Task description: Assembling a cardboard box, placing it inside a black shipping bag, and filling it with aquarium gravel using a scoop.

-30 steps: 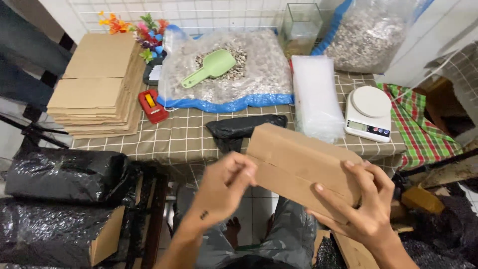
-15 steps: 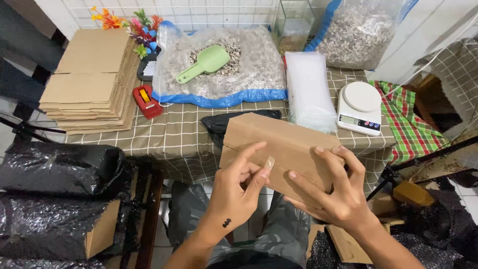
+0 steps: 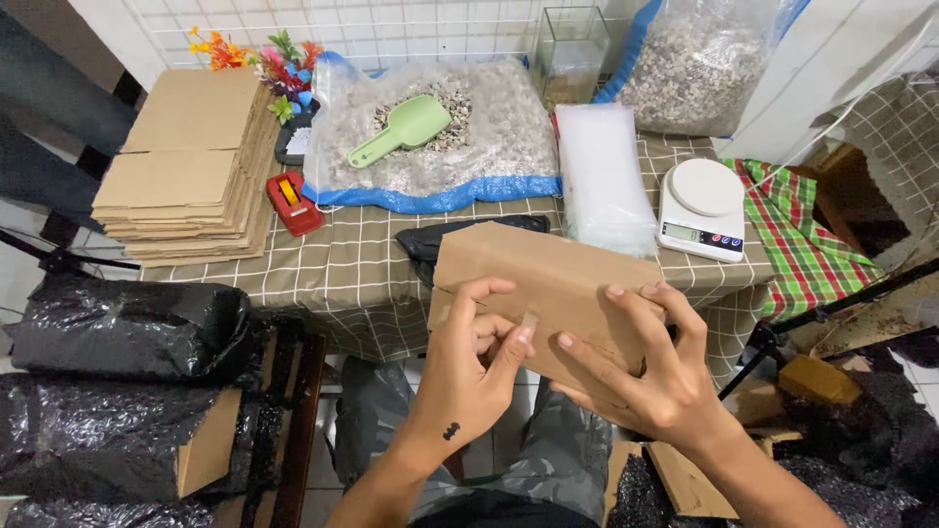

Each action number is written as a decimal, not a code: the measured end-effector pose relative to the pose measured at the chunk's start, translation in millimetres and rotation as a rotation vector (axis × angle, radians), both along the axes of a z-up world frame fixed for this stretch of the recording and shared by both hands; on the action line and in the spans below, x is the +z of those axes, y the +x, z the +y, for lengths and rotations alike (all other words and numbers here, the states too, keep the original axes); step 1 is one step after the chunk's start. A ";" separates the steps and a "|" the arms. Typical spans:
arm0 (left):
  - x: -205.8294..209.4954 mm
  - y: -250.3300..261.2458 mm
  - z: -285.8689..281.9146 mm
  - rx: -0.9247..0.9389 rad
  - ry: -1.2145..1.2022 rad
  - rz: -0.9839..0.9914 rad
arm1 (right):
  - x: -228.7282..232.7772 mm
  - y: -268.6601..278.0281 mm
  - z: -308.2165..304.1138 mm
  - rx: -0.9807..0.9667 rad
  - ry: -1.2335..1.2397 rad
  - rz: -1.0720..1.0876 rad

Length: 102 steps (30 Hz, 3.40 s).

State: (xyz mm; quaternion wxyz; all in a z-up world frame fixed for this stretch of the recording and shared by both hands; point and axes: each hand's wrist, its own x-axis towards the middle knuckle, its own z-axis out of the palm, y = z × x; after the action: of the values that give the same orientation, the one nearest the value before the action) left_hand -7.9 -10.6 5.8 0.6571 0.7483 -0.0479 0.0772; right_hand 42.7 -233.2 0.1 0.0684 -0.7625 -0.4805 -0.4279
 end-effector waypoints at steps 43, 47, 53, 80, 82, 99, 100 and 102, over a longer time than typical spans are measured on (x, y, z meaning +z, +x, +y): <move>13.1 4.7 -13.6 0.092 0.319 0.243 | 8.8 -6.3 -25.1 0.001 -0.117 -0.027; 6.3 12.4 -6.2 0.313 0.586 -0.166 | 12.9 -7.0 -30.1 0.041 -0.100 0.051; 7.5 37.3 16.8 0.081 0.751 -0.516 | 14.8 -10.0 -33.0 0.142 -0.045 0.148; 16.9 31.3 19.9 -0.211 0.863 -0.540 | 11.0 -13.5 -41.1 0.146 -0.022 0.184; 18.5 32.8 18.3 -0.196 0.851 -0.533 | 10.2 -13.3 -40.2 0.159 -0.023 0.182; 20.5 38.7 5.4 -0.183 0.786 -0.417 | 4.5 -19.1 -46.7 0.142 0.014 0.229; 21.8 38.9 5.2 -0.183 0.786 -0.417 | 4.1 -19.4 -47.0 0.142 0.014 0.229; 23.9 39.0 5.3 -0.188 0.810 -0.348 | 2.7 -20.4 -47.1 0.164 0.025 0.258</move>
State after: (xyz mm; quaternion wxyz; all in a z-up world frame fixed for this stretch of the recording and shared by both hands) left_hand 31.0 -5.3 29.7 0.2977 0.9135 -0.2517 0.1167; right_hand 22.4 -280.2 2.8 0.1739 -0.7684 -0.5231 -0.3253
